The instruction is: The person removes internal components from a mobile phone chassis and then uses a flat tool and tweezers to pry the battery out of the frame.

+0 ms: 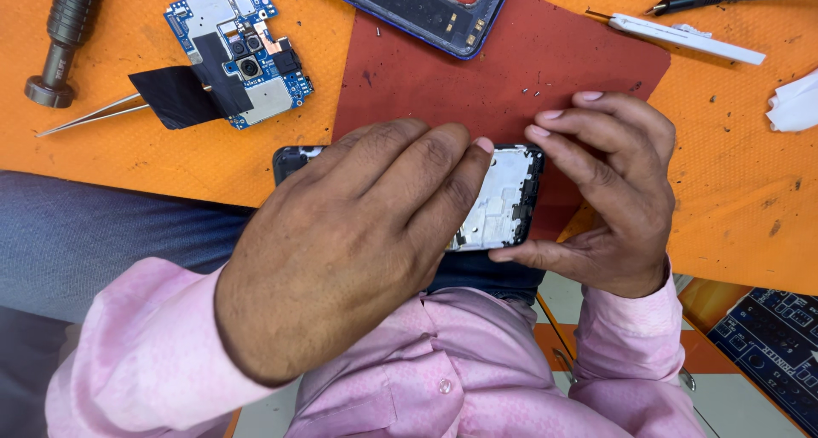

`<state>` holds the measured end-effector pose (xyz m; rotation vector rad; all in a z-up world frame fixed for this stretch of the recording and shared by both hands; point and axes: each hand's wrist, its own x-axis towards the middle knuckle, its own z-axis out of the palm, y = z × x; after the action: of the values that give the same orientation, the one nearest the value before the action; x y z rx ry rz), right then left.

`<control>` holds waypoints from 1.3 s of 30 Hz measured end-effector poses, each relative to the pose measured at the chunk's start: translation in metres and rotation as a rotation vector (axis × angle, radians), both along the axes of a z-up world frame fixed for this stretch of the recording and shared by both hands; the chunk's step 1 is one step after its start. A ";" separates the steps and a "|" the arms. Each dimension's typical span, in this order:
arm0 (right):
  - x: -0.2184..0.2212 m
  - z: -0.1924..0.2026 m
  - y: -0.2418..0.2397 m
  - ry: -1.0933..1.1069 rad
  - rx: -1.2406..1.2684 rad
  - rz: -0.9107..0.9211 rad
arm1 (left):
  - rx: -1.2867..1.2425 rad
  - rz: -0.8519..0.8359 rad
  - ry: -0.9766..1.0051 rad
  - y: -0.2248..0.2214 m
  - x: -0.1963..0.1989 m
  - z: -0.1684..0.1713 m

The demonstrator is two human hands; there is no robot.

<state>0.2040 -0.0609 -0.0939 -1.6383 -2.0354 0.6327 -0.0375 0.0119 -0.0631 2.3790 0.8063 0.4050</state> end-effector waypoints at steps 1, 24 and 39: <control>0.000 0.000 0.000 -0.006 -0.004 -0.006 | -0.009 -0.004 0.000 -0.001 0.000 -0.003; 0.015 0.001 -0.014 -0.133 -0.026 -0.005 | -0.095 -0.040 0.044 -0.008 -0.006 -0.022; 0.022 -0.007 -0.020 -0.136 -0.005 -0.022 | -0.110 0.096 0.083 -0.004 -0.036 -0.014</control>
<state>0.2255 -0.0809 -0.1009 -1.7471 -2.1090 0.5322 -0.0735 0.0080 -0.0775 2.2734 0.9582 0.2938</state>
